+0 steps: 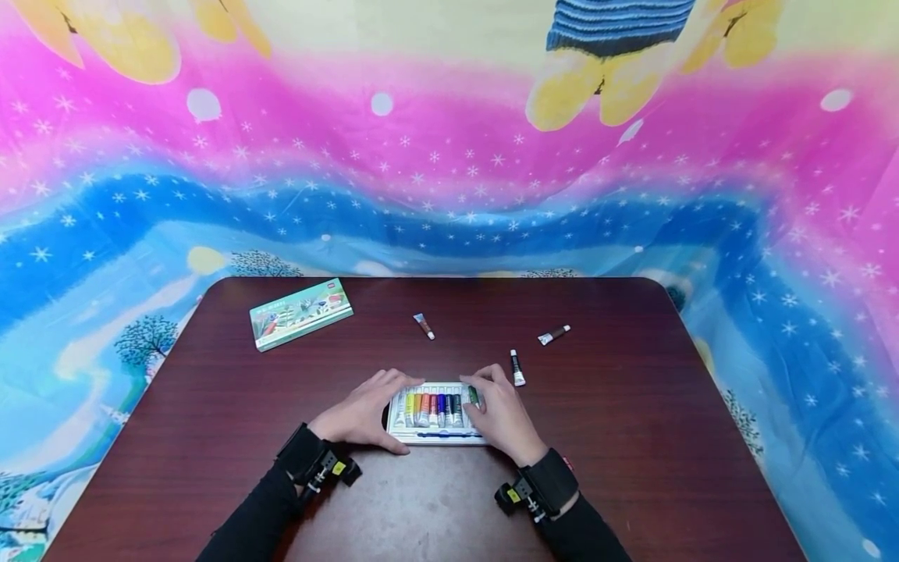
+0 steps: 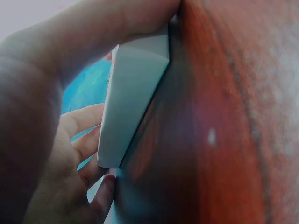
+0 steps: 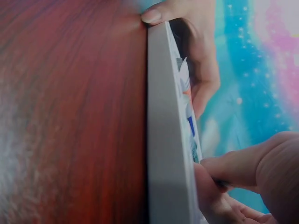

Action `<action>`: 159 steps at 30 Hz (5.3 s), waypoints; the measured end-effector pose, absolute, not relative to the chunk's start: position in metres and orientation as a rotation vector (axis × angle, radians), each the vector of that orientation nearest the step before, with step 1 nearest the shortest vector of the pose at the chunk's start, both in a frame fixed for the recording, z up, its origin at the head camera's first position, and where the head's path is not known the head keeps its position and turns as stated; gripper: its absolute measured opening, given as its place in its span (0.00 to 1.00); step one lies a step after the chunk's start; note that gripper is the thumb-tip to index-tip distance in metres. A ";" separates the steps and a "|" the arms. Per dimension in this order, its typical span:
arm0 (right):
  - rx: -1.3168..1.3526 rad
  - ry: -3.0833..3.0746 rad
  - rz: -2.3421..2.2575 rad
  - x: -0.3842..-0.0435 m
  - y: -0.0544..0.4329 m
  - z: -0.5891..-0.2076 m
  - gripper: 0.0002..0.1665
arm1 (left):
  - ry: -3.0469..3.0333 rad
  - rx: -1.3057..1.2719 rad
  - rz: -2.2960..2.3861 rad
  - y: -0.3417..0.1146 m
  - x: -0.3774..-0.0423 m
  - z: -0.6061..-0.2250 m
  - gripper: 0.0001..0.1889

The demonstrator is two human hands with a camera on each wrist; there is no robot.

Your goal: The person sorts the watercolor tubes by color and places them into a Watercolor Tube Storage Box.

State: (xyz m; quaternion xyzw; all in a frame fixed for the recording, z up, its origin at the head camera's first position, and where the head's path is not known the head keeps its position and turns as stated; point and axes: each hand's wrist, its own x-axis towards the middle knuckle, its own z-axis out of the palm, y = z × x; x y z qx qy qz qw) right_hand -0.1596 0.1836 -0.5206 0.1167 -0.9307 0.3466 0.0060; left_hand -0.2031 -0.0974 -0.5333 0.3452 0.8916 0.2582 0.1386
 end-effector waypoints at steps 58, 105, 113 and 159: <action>0.719 -3.047 0.950 -0.166 0.197 -0.514 0.22 | 2.584 1.004 0.748 -0.097 -0.203 -0.533 0.58; 0.936 -3.153 0.969 -0.168 0.209 -0.505 0.44 | 2.583 1.017 0.757 -0.096 -0.202 -0.531 0.58; 0.926 -3.137 1.084 -0.168 0.214 -0.504 0.37 | 2.588 1.018 0.755 -0.097 -0.201 -0.531 0.57; 0.989 -3.032 0.547 -0.296 0.136 -0.497 0.17 | 2.593 1.016 0.730 -0.097 -0.203 -0.534 0.57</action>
